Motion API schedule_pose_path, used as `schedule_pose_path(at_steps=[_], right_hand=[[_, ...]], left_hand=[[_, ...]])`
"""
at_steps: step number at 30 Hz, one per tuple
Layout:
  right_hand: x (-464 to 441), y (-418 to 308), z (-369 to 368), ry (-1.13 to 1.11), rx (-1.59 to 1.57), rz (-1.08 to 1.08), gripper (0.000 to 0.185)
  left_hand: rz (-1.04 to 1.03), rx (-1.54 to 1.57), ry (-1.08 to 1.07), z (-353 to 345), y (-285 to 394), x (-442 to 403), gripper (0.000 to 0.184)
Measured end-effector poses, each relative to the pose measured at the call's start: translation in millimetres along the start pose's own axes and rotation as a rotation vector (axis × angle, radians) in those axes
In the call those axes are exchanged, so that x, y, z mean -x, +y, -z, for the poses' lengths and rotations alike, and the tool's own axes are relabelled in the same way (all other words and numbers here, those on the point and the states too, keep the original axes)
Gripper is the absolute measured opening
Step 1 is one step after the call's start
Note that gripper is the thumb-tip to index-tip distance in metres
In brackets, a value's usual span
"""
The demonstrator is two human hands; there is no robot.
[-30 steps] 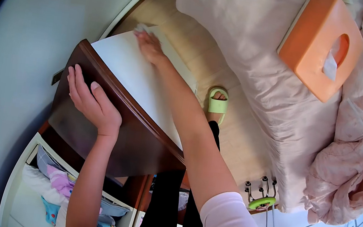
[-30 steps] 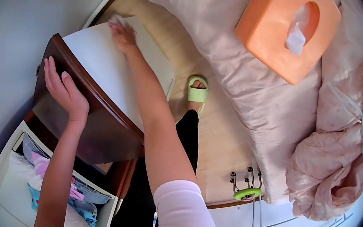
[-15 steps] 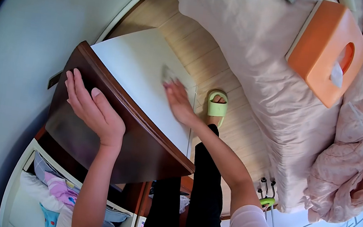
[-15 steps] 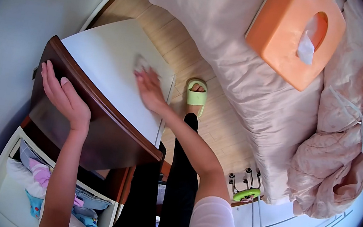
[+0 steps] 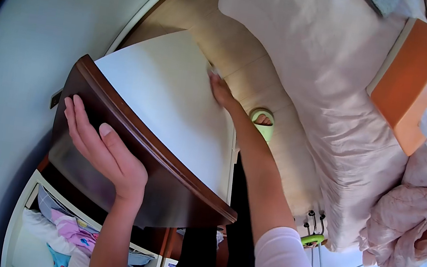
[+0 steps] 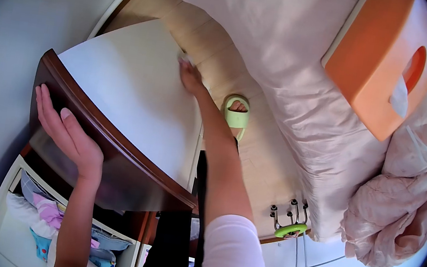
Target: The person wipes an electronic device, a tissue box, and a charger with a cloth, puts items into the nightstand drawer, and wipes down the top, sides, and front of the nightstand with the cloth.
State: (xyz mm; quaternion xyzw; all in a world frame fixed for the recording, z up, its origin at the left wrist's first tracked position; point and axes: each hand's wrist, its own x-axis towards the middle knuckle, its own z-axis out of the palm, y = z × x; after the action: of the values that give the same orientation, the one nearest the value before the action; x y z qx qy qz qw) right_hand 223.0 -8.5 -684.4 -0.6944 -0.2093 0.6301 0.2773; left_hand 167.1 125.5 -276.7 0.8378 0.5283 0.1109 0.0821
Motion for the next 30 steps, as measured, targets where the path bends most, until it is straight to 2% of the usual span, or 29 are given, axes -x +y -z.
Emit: schedule_pose_path(at_steps=[1,3,5,9,14,17,19,20,22,24,26,28,30], right_hand=[[26,28,3,-0.056,-0.029,-0.056,0.061],[79,69,-2,-0.03,-0.102,-0.124,0.064],[113,79,-2,-0.068,-0.1,-0.072,0.065],[128,-38,13,-0.025,-0.033,0.009,0.062],[-2,-160,14,0.062,-0.179,0.301,0.059],[-113,-147,-1,0.065,-0.182,0.202,0.061],[-130,-143,0,0.051,-0.15,0.069,0.063],[-126,-135,-2,0.067,-0.154,0.073,0.063],[-104,-110,0,0.099,-0.151,0.076,0.063],[-63,-71,6,0.133,-0.129,0.082,0.054],[-26,-18,19,-0.076,-0.179,0.087,0.05],[28,27,18,-0.018,-0.261,0.103,0.044],[81,52,20,0.004,-0.3,0.021,0.039]], left_hand=[[-0.003,-0.006,-0.001,1,1,0,0.053],[-0.014,-0.021,0.005,0,-1,-1,0.053],[-0.018,-0.026,-0.003,1,-2,-1,0.053],[-0.005,-0.009,0.0,0,-1,-1,0.054],[-0.004,-0.04,-0.014,-1,-2,0,0.053],[0.021,-0.036,-0.043,-1,0,-3,0.056],[0.019,-0.035,-0.055,1,-2,-2,0.056],[0.008,-0.045,-0.058,2,-2,-3,0.055],[-0.007,-0.058,-0.065,2,-2,-4,0.055],[-0.006,-0.047,-0.048,1,-1,-2,0.054],[-0.016,-0.028,-0.022,-1,-2,-2,0.053],[-0.016,-0.023,-0.005,-1,-1,-1,0.053],[-0.026,-0.008,0.017,-2,-3,0,0.052]])
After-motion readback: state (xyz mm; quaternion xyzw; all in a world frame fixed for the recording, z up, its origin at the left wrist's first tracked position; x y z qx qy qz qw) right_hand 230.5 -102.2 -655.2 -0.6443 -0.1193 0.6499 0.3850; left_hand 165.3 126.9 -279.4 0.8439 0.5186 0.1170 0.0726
